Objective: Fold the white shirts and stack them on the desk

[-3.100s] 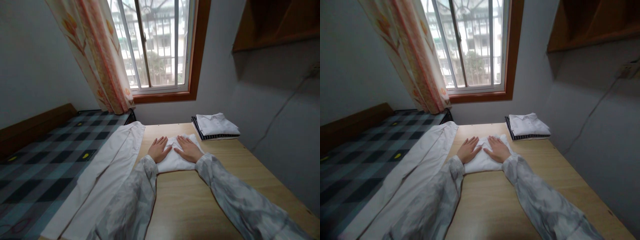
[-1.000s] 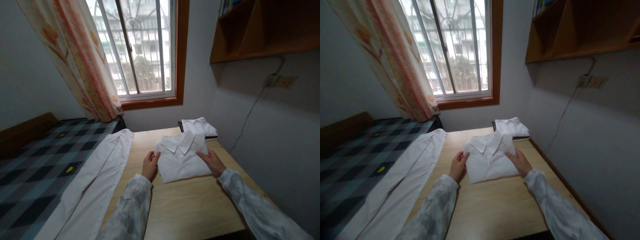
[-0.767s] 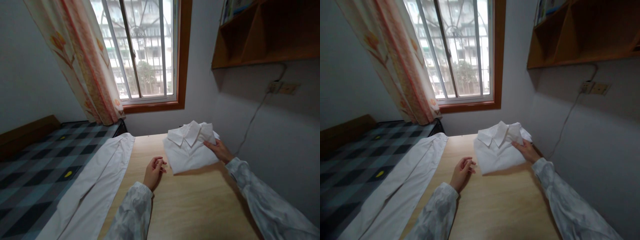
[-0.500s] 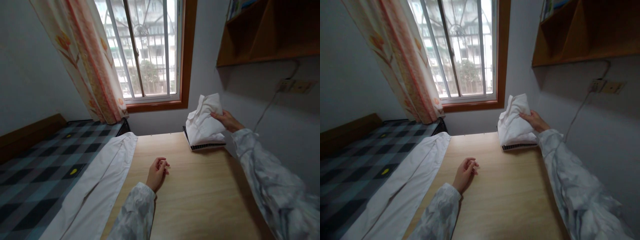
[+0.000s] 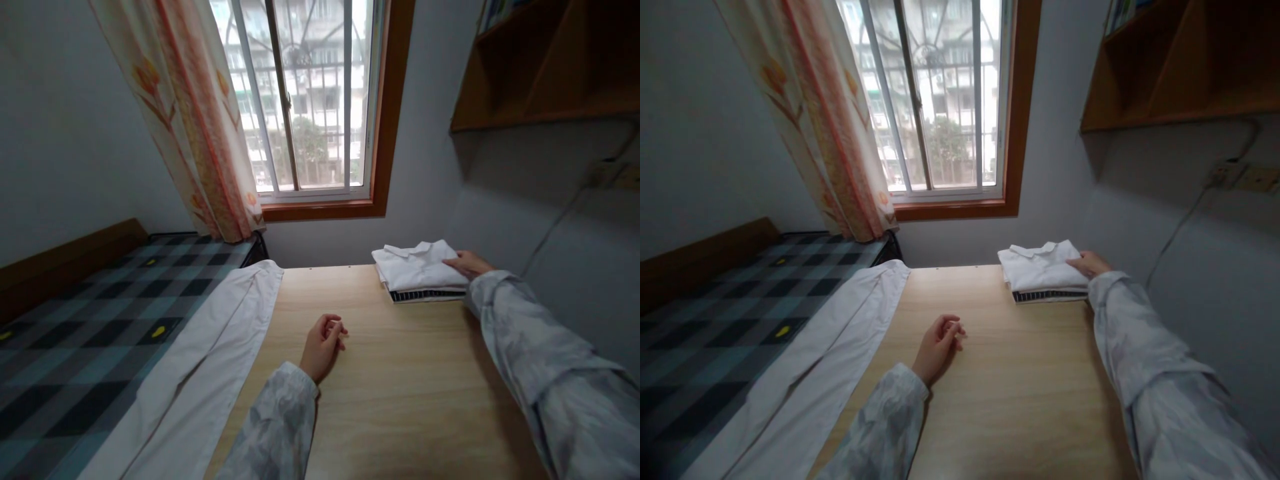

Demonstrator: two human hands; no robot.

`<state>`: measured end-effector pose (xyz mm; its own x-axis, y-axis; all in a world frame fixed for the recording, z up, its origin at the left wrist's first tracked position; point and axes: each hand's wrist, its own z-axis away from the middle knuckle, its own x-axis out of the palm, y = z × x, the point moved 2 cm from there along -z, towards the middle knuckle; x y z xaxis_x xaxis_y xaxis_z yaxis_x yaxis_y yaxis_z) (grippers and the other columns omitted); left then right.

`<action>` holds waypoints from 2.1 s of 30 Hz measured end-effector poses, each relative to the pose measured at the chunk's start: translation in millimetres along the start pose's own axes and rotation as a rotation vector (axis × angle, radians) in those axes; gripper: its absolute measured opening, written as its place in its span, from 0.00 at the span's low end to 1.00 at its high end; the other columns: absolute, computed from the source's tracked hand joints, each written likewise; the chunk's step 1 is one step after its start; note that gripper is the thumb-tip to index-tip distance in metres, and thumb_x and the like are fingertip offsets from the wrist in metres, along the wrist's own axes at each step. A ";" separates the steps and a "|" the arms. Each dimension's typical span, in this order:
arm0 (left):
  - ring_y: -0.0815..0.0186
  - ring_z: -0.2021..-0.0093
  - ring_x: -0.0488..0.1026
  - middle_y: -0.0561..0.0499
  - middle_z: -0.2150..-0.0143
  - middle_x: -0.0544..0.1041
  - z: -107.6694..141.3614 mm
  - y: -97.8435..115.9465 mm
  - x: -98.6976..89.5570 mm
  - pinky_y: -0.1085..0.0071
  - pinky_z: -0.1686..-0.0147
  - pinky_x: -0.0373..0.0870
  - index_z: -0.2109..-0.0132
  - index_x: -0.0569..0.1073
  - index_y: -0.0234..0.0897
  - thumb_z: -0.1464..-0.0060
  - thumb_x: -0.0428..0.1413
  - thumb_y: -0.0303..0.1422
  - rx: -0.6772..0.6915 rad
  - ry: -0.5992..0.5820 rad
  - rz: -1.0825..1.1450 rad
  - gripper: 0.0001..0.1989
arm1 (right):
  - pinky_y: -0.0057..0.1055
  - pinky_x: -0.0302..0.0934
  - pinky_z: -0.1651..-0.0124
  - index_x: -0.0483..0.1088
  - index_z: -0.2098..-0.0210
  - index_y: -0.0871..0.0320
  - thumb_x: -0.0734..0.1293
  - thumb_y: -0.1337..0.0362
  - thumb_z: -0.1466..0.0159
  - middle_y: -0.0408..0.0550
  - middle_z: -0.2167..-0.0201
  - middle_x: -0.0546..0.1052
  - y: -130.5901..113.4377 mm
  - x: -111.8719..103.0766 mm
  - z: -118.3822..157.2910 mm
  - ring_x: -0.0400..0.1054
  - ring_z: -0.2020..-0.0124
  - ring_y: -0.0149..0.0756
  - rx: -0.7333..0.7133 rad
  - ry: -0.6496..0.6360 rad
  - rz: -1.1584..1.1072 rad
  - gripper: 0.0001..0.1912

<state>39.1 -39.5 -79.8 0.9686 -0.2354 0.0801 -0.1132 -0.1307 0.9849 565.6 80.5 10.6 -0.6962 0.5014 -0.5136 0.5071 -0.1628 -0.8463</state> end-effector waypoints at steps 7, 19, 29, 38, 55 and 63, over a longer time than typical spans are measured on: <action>0.69 0.73 0.77 0.47 0.60 0.83 -1.3 0.5 -2.0 0.72 0.71 0.73 0.47 0.74 0.37 0.34 0.62 0.51 0.001 -0.022 -0.049 0.23 | 0.52 0.70 0.41 0.79 0.43 0.71 0.77 0.54 0.40 0.74 0.47 0.82 17.4 17.5 -6.0 0.77 0.44 0.64 0.153 0.068 0.300 0.32; 0.69 0.75 0.76 0.48 0.62 0.83 0.8 5.8 1.0 0.72 0.72 0.71 0.48 0.75 0.37 0.35 0.64 0.52 -0.002 -0.006 -0.041 0.23 | 0.56 0.49 0.21 0.66 0.27 0.63 0.59 0.51 0.25 0.67 0.23 0.63 5.3 88.8 42.4 0.57 0.22 0.58 -0.419 -0.219 0.637 0.34; 0.62 0.62 0.80 0.46 0.60 0.84 3.5 10.5 0.3 0.67 0.61 0.75 0.53 0.78 0.38 0.35 0.62 0.46 0.069 0.102 -0.195 0.15 | 0.63 0.45 0.20 0.59 0.22 0.55 0.60 0.51 0.25 0.58 0.19 0.56 -5.0 105.2 175.4 0.49 0.19 0.57 -0.701 0.052 0.370 0.35; 0.52 0.46 0.79 0.40 0.47 0.83 9.0 9.2 3.7 0.52 0.39 0.72 0.48 0.82 0.39 0.41 0.65 0.36 0.255 0.088 -0.527 0.14 | 0.59 0.53 0.21 0.65 0.24 0.50 0.61 0.47 0.23 0.54 0.22 0.65 -3.0 146.6 255.9 0.58 0.21 0.52 -0.784 -0.490 0.368 0.33; 0.38 0.34 0.70 0.28 0.33 0.73 25.4 104.0 -268.3 0.47 0.40 0.69 0.38 0.74 0.32 0.31 0.50 0.55 -0.481 0.471 -1.722 0.31 | 0.59 0.54 0.21 0.68 0.26 0.53 0.62 0.48 0.24 0.56 0.23 0.66 1.8 148.3 253.2 0.60 0.22 0.53 -0.794 -0.451 0.320 0.32; 0.49 0.41 0.78 0.31 0.42 0.79 11.9 86.6 -222.2 0.59 0.45 0.72 0.43 0.76 0.31 0.26 0.43 0.30 -0.385 0.293 -1.699 0.19 | 0.60 0.55 0.22 0.69 0.26 0.53 0.61 0.48 0.24 0.57 0.24 0.67 0.2 150.9 256.0 0.61 0.23 0.53 -0.786 -0.430 0.337 0.32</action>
<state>-188.5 -10.0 -14.0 -0.0415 0.0773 -0.9961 0.9798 0.1985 -0.0255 330.6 -61.4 -103.2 -0.4990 0.1516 -0.8532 0.8018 0.4543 -0.3882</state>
